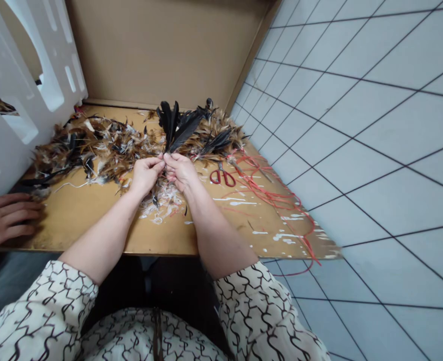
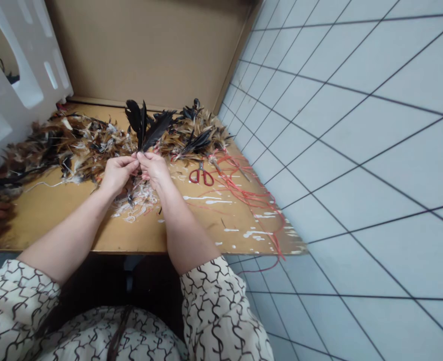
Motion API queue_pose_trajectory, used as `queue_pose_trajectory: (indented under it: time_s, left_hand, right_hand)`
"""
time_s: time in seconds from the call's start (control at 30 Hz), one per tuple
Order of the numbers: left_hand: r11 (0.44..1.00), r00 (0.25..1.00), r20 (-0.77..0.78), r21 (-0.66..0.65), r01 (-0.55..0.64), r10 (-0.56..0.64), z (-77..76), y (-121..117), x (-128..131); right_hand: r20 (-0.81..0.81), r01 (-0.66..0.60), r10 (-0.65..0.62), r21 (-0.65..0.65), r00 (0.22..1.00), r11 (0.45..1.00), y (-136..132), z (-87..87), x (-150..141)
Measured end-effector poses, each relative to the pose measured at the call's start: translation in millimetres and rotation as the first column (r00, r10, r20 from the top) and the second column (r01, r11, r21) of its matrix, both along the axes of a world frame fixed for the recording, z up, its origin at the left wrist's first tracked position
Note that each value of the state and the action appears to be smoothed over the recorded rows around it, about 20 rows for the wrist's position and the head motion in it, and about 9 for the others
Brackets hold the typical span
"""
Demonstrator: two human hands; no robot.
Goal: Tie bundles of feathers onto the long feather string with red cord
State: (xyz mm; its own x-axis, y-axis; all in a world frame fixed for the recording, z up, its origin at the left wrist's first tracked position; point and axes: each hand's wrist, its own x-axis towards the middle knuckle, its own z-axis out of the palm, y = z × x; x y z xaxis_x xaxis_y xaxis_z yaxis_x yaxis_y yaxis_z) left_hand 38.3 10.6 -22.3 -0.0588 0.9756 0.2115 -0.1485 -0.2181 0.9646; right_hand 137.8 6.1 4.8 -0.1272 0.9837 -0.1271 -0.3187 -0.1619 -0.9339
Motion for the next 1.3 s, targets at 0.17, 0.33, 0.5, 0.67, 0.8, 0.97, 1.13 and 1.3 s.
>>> queue_pose_trajectory:
  time_s: [0.17,0.33,0.5,0.67,0.8,0.97,1.13,1.3]
  left_hand:
    - [1.0,1.0,-0.019,-0.011,-0.007,0.006,4.8,-3,0]
    - [1.0,0.998,-0.064,-0.019,-0.02,0.019,7.1,-3,-3]
    - [0.999,0.988,-0.149,0.003,-0.038,0.038,8.4,-3,-6]
    - [0.998,0.997,-0.081,-0.063,0.002,-0.007,10.4,-4,-5]
    - [0.977,0.99,0.041,-0.162,0.14,-0.135,15.0,-5,-7]
    - [0.95,0.971,0.125,-0.215,0.225,-0.202,22.0,-7,-13]
    - [0.953,0.978,0.077,-0.219,0.207,-0.195,24.8,-9,-12]
    - [0.965,0.99,0.094,-0.229,0.128,-0.108,24.7,-9,-11]
  right_hand:
    - [0.002,-0.004,0.004,0.015,1.0,1.0,1,-0.8,1]
    - [0.018,-0.005,0.004,0.037,1.0,0.999,2,-2.3,1]
    - [0.022,-0.003,0.003,0.017,1.0,1.0,0,-1.5,-1]
    - [0.03,-0.005,0.006,-0.017,1.0,1.0,-3,3.1,-2]
    - [0.027,-0.019,0.019,-0.007,0.999,1.0,-3,3.5,0]
    - [0.007,-0.067,0.067,0.024,0.998,0.997,-1,2.0,4]
    - [0.021,-0.098,0.097,0.02,0.995,0.995,1,0.6,4]
    - [-0.001,-0.065,0.065,0.041,0.998,0.997,2,0.2,5]
